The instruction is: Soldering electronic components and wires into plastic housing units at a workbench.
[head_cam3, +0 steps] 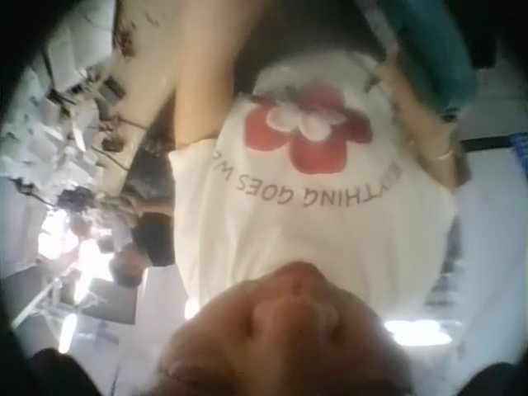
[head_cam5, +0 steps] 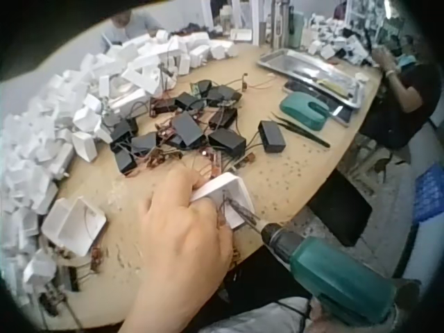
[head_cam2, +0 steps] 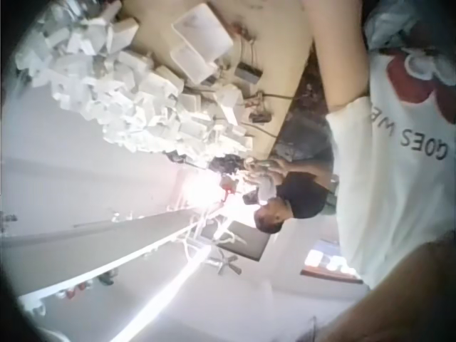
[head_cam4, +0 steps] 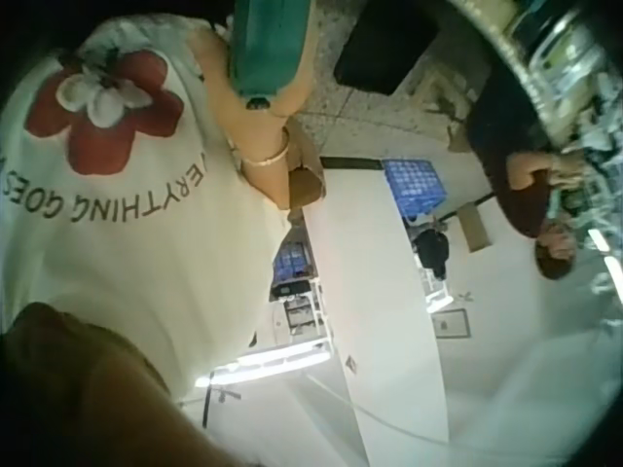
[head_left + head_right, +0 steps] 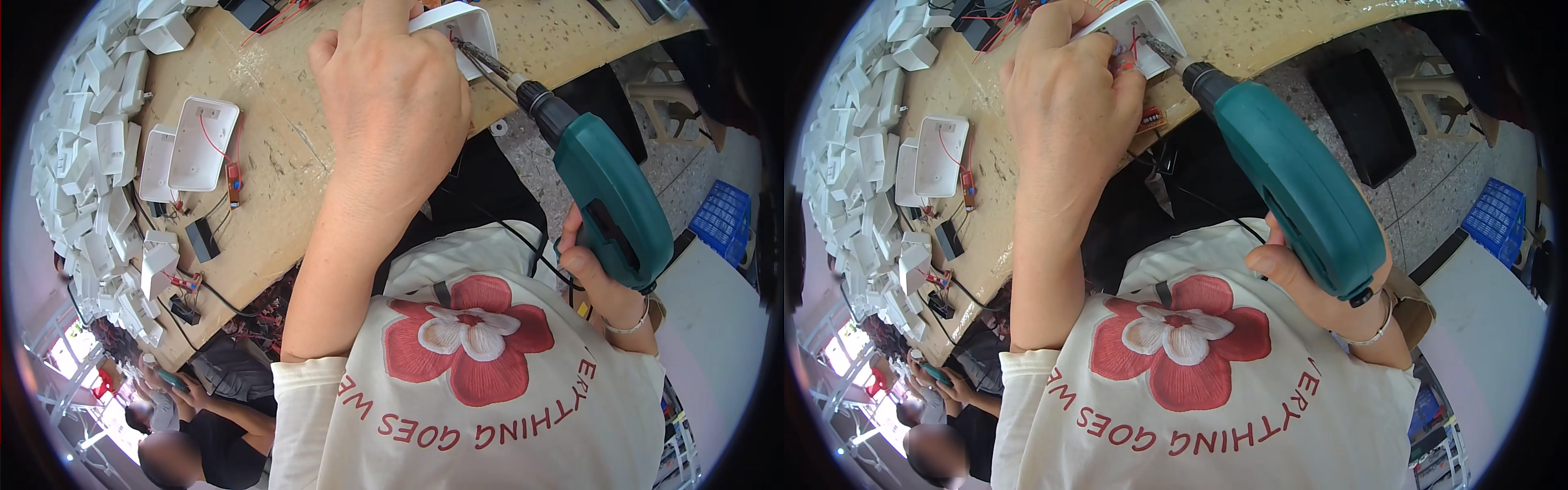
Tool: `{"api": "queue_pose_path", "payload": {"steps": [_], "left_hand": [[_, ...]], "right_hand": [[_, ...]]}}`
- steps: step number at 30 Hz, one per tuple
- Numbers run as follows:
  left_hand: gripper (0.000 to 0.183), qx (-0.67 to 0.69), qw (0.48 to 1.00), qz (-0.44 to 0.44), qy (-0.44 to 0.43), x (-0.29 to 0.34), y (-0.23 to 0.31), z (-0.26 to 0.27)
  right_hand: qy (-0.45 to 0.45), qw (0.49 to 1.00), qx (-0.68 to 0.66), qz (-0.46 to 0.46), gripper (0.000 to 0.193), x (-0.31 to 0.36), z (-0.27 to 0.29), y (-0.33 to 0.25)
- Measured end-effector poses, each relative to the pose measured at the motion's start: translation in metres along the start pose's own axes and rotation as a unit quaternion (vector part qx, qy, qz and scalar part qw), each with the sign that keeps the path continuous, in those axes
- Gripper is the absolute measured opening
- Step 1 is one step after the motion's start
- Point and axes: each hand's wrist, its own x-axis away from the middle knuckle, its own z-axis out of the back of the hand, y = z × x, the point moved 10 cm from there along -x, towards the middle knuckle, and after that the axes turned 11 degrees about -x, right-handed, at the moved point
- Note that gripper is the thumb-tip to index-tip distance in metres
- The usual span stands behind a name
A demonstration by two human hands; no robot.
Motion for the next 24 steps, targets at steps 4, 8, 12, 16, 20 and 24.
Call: {"api": "queue_pose_path", "payload": {"steps": [4, 8, 12, 16, 20, 24], "left_hand": [[0.009, 0.001, 1.000, -0.013, 0.003, -0.001, 0.002, 0.000], [0.009, 0.005, 1.000, -0.006, -0.004, -0.001, 0.000, -0.001], [0.009, 0.002, 1.000, -0.013, 0.007, 0.000, 0.002, 0.001], [0.009, -0.002, 1.000, -0.017, 0.003, 0.001, 0.002, 0.000], [0.009, 0.006, 1.000, -0.011, 0.006, 0.001, 0.001, -0.001], [0.009, -0.006, 1.000, 0.001, -0.007, 0.000, 0.001, -0.001]], "right_hand": [[0.000, 1.000, -0.010, -0.022, 0.045, 0.002, -0.002, 0.002], [-0.018, 0.999, 0.001, -0.037, 0.051, 0.003, 0.001, 0.006], [-0.027, 0.999, -0.002, -0.040, 0.060, 0.003, 0.000, 0.005], [0.013, 0.999, -0.042, -0.005, 0.043, 0.000, 0.001, -0.006], [0.007, 0.999, -0.053, -0.001, 0.044, -0.001, 0.001, -0.007], [-0.043, 0.999, -0.017, -0.027, 0.068, 0.002, -0.004, 0.000]]}}
